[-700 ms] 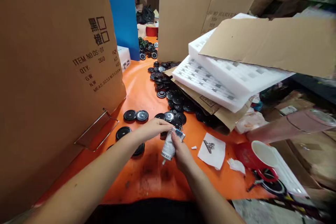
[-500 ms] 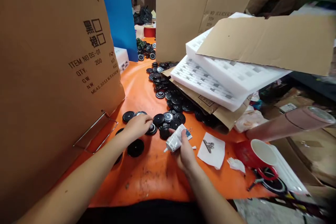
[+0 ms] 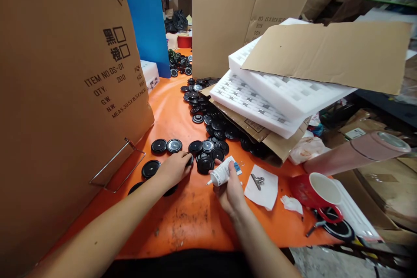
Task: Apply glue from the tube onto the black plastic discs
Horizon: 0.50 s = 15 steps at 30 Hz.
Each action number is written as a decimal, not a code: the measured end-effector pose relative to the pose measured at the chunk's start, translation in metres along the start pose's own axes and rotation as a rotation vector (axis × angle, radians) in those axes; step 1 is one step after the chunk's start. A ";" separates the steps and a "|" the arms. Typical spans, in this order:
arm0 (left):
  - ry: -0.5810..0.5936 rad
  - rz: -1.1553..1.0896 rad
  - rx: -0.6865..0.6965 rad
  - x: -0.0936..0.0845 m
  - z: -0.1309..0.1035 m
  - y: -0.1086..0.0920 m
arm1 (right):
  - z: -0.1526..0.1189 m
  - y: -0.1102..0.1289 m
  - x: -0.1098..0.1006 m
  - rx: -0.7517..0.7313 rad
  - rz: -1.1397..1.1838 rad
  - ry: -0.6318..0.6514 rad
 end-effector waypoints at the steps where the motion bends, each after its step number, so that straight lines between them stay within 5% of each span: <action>1: -0.021 -0.063 -0.025 0.000 -0.003 -0.002 | -0.002 0.001 0.001 -0.004 0.003 0.005; 9: -0.036 -0.810 -0.395 0.036 -0.059 -0.026 | -0.017 0.005 0.015 -0.165 0.030 0.050; 15: -0.202 -1.409 -0.611 0.054 -0.075 -0.036 | -0.019 -0.002 0.021 -0.380 -0.057 0.076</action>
Point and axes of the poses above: each hand's wrist, its own z-axis towards the middle knuckle, its own x-axis out of the palm, y = z × x, the point moved 1 cm from there along z, towards the middle knuckle, and after that the axes turned 7 degrees about -z, right-handed, at the moved point
